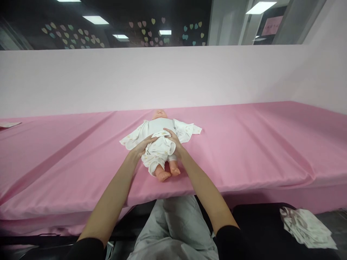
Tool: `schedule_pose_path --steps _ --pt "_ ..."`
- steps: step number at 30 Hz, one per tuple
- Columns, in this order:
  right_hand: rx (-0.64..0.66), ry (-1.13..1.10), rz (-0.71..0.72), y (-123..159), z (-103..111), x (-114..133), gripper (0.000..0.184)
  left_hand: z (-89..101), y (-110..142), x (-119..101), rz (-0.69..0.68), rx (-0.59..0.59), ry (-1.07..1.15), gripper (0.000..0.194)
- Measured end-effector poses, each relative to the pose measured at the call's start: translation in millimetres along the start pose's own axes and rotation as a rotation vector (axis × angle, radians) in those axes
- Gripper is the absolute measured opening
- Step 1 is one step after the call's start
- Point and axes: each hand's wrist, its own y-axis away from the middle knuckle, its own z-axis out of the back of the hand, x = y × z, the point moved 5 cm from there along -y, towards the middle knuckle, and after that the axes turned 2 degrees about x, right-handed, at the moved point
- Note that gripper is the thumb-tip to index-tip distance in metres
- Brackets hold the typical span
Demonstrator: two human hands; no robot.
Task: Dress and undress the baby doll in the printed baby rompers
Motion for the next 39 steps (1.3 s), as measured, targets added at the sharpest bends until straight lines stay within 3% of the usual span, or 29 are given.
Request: schedule_pose_path --steps 3,5,8,11,15,21,28,34,39 --pt "-0.056 -0.082 0.005 -2.3 2.1 -2.4 0.054 -2.9 0.4 0.7 0.044 -0.003 -0.094 0.055" --pt "-0.074 -0.074 0.004 -3.0 1.5 -1.0 0.052 -1.9 -1.3 -0.7 -0.002 -0.063 -0.088 0.052" --pt "0.032 0.004 -0.030 0.6 -8.0 4.2 0.046 2.2 -4.3 -1.6 -0.089 -0.187 0.098 0.027" --pt "0.197 0.060 -0.085 8.3 -19.3 7.4 0.045 2.6 -4.4 1.3 -0.054 -0.224 0.289 0.012" --pt "0.258 -0.024 -0.072 9.8 -19.2 6.9 0.044 -2.6 1.6 -3.7 -0.071 -0.152 0.285 0.021" --pt "0.145 -0.180 -0.045 -0.9 -8.8 1.9 0.050 -5.5 3.2 -6.6 -0.086 -0.044 0.035 0.062" --pt "0.100 -0.168 -0.059 -2.3 -5.7 -0.3 0.051 2.9 2.2 2.0 0.054 -0.028 -0.149 0.049" --pt "0.204 -0.087 -0.106 4.1 -13.0 2.8 0.061 0.7 -0.5 0.3 -0.032 -0.060 -0.014 0.032" --pt "0.209 -0.045 -0.120 4.7 -15.8 3.5 0.053 0.4 2.7 1.0 -0.056 0.037 -0.022 0.053"
